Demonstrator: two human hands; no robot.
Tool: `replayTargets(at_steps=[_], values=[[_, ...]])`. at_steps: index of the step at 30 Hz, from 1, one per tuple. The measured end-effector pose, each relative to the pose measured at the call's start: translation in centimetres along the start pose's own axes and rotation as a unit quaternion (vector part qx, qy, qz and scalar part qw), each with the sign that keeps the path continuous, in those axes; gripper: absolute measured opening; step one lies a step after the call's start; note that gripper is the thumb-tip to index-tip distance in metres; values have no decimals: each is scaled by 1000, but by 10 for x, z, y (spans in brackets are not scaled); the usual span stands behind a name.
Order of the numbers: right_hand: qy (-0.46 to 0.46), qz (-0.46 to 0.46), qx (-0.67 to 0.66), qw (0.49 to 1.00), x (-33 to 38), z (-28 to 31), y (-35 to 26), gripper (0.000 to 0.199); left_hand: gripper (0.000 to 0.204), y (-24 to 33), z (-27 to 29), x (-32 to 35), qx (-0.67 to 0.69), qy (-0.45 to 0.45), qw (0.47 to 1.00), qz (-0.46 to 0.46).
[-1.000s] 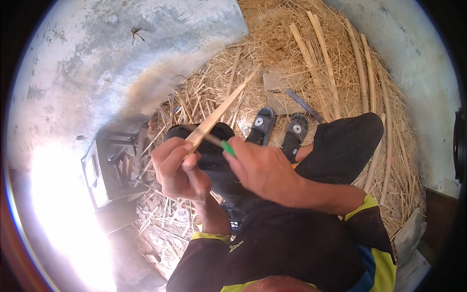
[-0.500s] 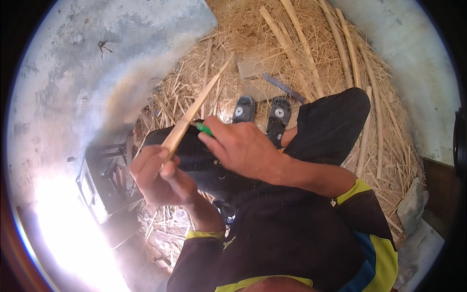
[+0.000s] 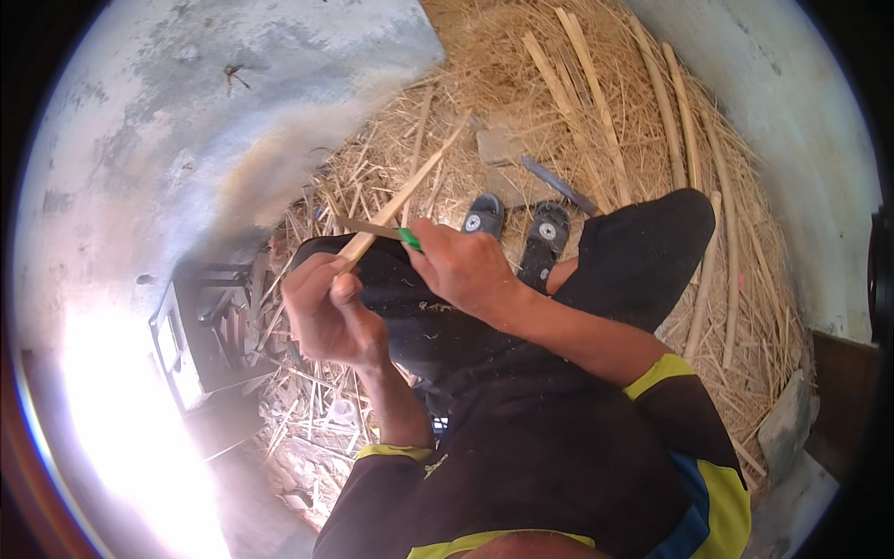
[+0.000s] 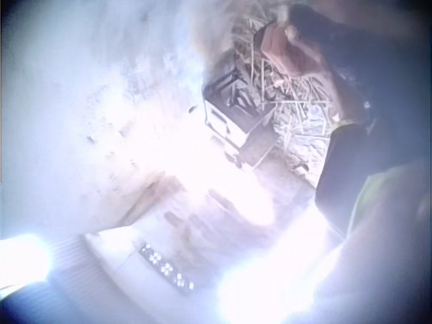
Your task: The person sits on a straw-covered floor and uses a knife to shave and shape a thin wooden stick. They repeatedly scrape the surface of the stick to thin it and create a pointed tip, then switch to a saw to cut the stick. The person continues to refine the stick's shape with the knife.
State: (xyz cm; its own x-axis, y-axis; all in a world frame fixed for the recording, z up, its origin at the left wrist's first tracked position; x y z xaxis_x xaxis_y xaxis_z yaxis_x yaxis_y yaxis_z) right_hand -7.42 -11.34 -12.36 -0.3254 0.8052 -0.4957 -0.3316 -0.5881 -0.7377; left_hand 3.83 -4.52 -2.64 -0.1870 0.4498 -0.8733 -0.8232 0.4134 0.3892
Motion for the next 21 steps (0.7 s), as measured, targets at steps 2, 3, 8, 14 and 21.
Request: replayTargets(at_steps=[2, 3, 8, 14, 21], values=[[-65, -83, 66, 992, 17, -18, 62, 22, 28, -3, 7, -1, 28, 37, 998, 36], [-124, -166, 122, 971, 39, -30, 122, 24, 28, 0, 15, -8, 50, 67, 996, 35], [-119, -296, 79, 944, 86, 2, 175, 26, 29, -2, 12, -12, 45, 60, 997, 6], [-68, -115, -181, 974, 9, 33, 5, 23, 30, 0, 14, -13, 44, 69, 991, 108], [-144, -150, -90, 974, 4, 19, 3, 19, 29, 1, 12, -11, 90, 63, 984, 140]])
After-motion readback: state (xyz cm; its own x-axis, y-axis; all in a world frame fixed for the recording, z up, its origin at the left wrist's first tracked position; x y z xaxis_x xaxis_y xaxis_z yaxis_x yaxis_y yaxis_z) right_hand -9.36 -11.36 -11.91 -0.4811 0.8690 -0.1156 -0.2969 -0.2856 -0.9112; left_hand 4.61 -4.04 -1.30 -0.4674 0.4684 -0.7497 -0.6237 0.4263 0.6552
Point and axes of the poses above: each hand's wrist, its own x-axis away from the middle knuckle, its own z-axis out of the back of the hand, y = z × x, the point moved 9 cm from there along -x, towards the middle knuckle, and after that the axes turned 6 degrees about -x, right-handed, at the moved point
